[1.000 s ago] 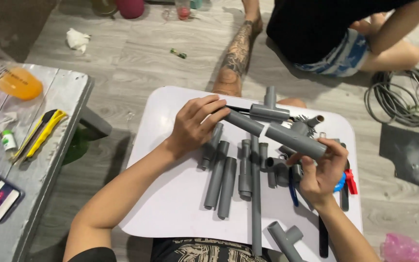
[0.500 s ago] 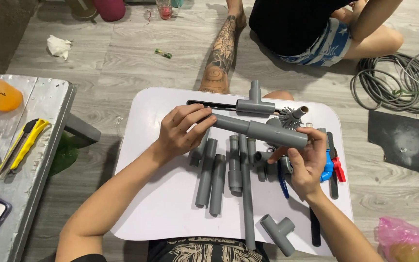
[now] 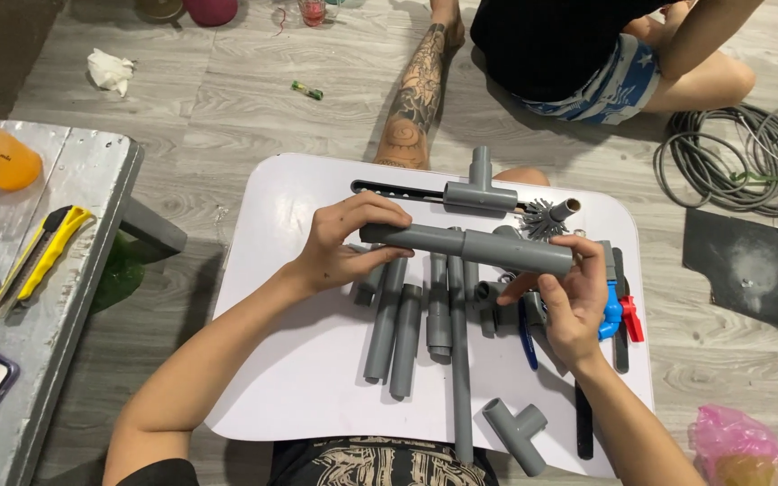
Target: The person assembles various gray PVC pipes and fittings on a white tray. They connect straight pipes, elbows, and T-joints to form a structure, occasionally disassembling and rearranging the components.
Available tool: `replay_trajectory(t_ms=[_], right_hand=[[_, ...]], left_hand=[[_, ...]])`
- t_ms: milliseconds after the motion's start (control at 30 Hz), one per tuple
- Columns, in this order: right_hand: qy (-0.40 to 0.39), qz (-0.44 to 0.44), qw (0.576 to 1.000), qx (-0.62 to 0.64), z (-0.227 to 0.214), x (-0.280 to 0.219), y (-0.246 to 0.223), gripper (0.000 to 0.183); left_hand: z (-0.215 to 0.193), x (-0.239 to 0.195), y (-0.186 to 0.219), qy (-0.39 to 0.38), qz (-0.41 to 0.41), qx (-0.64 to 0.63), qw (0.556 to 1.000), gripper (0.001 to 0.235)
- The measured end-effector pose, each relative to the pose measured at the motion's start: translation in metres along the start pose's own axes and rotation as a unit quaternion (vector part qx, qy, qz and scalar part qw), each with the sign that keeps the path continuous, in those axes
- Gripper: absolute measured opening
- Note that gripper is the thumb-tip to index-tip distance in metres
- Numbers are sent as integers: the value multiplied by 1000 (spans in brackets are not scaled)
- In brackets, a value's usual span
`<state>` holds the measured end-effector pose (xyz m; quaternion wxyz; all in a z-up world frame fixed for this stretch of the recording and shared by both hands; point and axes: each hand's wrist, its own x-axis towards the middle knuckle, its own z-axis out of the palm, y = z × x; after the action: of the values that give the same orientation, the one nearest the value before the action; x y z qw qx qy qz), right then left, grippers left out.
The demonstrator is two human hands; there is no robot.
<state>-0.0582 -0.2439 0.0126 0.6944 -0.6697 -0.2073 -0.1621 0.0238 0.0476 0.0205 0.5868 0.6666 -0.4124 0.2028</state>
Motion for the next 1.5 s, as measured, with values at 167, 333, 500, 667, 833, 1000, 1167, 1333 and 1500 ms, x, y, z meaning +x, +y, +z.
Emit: replay_trajectory(t_ms=[167, 333, 500, 667, 833, 1000, 1167, 1333, 1500], right_hand=[[18, 38, 998, -36, 6, -3, -6, 44], [22, 87, 995, -39, -9, -6, 4, 44], [8, 101, 990, -97, -15, -4, 10, 39], [23, 138, 987, -73, -11, -11, 17, 39], [17, 169, 984, -59, 4, -9, 2, 44], [-41, 156, 983, 90, -2, -13, 17, 46], [-81, 104, 990, 48, 14, 0, -5, 45], [-72, 76, 992, -68, 20, 2, -7, 18], [-79, 51, 990, -108, 23, 2, -6, 9]], left_hand=[[-5, 1, 1, -47, -1, 47, 998, 25], [-8, 9, 8, -112, 98, 236, 960, 25], [0, 6, 14, -119, 201, 415, 879, 39], [7, -1, 12, -153, 195, 466, 850, 38], [3, 6, 28, -191, 183, 451, 852, 42], [-3, 12, 48, -314, 27, 388, 866, 68], [-17, 6, 4, -219, -139, 144, 955, 66], [-28, 11, -17, -100, -276, -117, 949, 53], [-29, 12, -17, 19, -353, -201, 914, 42]])
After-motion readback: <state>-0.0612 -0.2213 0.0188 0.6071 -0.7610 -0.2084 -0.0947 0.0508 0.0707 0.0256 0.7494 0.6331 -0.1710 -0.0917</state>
